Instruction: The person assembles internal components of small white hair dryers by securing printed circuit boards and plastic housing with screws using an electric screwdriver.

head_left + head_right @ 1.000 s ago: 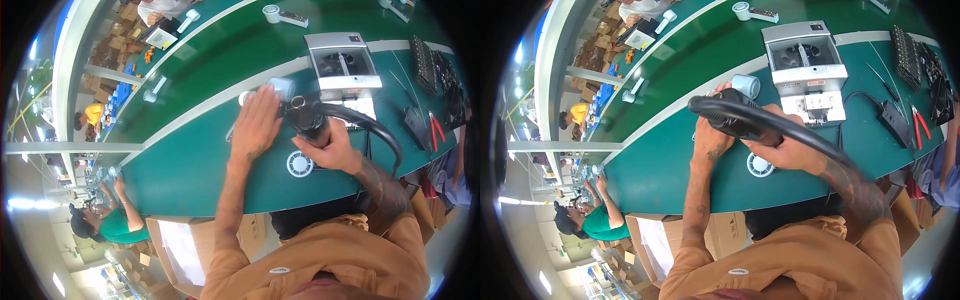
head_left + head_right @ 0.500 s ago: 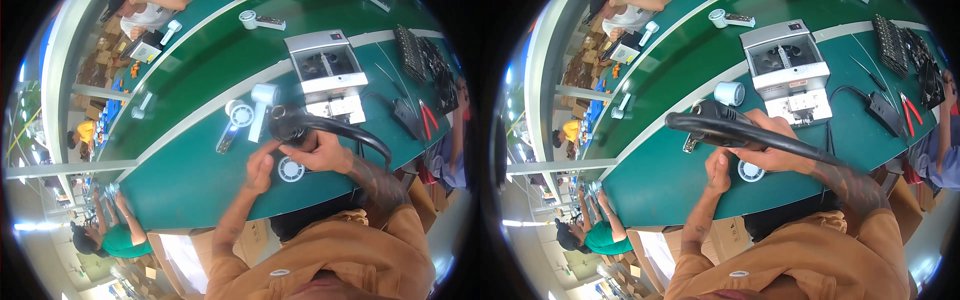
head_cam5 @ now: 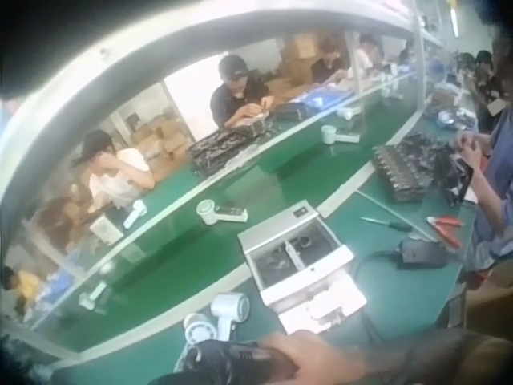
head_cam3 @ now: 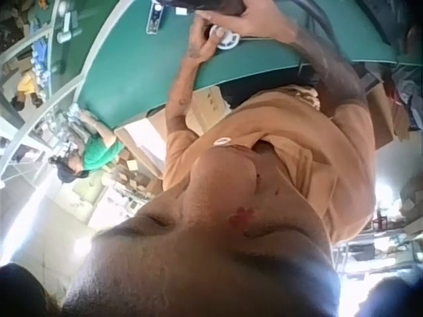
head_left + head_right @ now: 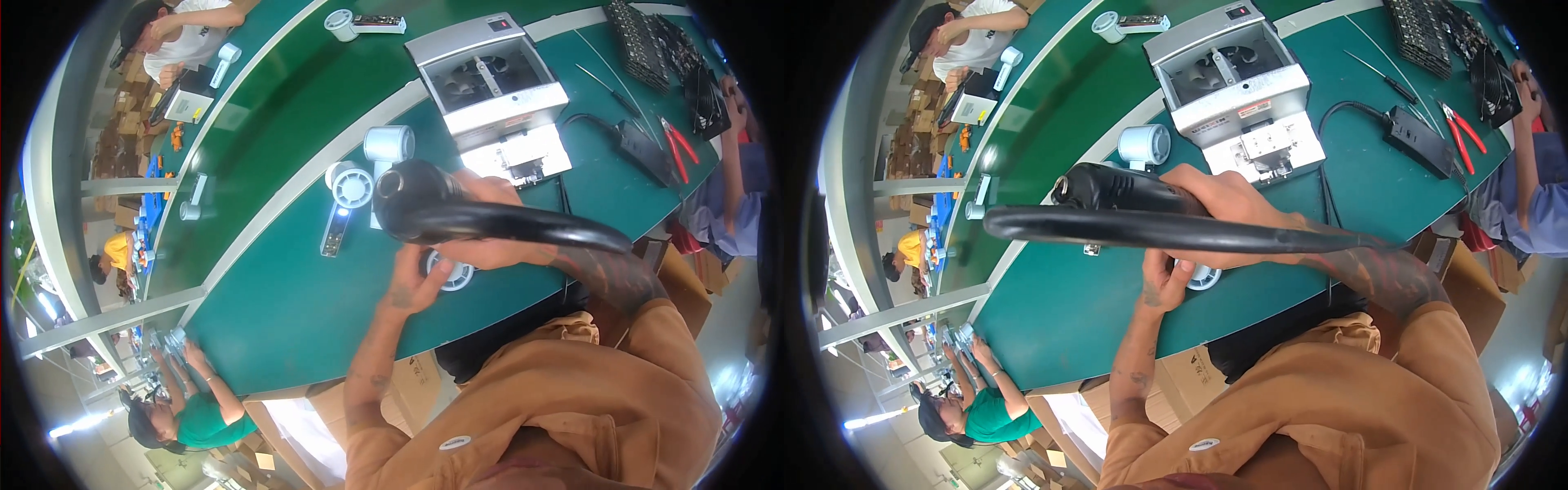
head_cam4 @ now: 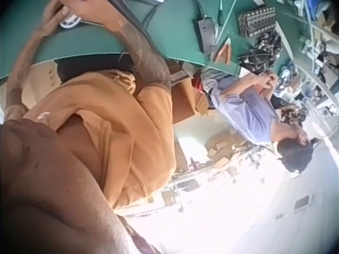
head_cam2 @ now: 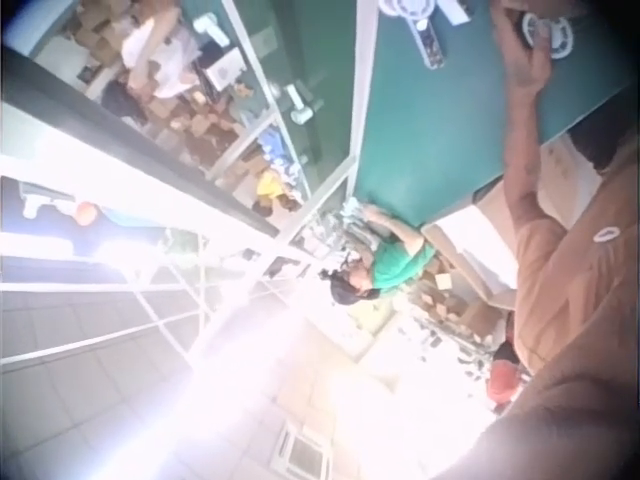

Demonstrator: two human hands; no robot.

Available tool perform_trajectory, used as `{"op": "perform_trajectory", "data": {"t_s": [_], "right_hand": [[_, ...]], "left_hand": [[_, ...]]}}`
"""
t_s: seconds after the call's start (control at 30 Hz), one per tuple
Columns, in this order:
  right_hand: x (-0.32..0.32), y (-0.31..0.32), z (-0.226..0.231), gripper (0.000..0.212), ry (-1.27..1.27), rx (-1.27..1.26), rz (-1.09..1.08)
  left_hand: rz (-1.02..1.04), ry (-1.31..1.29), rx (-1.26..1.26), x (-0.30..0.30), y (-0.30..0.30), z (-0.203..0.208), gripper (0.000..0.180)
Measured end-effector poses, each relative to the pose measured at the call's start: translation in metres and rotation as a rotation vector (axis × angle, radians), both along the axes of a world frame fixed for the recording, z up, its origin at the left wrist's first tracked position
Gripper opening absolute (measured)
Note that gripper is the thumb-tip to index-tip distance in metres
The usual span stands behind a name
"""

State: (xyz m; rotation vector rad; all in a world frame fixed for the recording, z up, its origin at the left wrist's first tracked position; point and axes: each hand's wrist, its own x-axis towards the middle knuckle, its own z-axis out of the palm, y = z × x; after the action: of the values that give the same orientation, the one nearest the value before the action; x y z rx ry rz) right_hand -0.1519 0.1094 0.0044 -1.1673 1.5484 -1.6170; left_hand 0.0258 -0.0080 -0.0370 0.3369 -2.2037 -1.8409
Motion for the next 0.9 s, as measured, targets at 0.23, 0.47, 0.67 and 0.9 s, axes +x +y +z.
{"op": "perform_trajectory", "data": {"t_s": [0.23, 0.47, 0.67, 0.9], "right_hand": [[-0.003, -0.005, 0.000, 0.053, 0.160, -0.266, 0.018], [-0.004, 0.002, -0.003, 0.049, 0.186, -0.157, 0.042], [0.003, -0.002, -0.002, 0.047, 0.077, -0.179, 0.019], [0.009, -0.007, -0.015, 0.041, -0.192, -0.302, 0.000]], "left_hand": [[-0.209, 0.112, -0.353, -0.002, -0.009, 0.010, 0.035], [0.044, 0.007, -0.058, -0.009, 0.003, 0.006, 0.032], [0.020, -0.053, -0.200, -0.002, 0.004, 0.009, 0.027], [0.044, -0.018, -0.033, -0.008, 0.018, 0.009, 0.031]]}}
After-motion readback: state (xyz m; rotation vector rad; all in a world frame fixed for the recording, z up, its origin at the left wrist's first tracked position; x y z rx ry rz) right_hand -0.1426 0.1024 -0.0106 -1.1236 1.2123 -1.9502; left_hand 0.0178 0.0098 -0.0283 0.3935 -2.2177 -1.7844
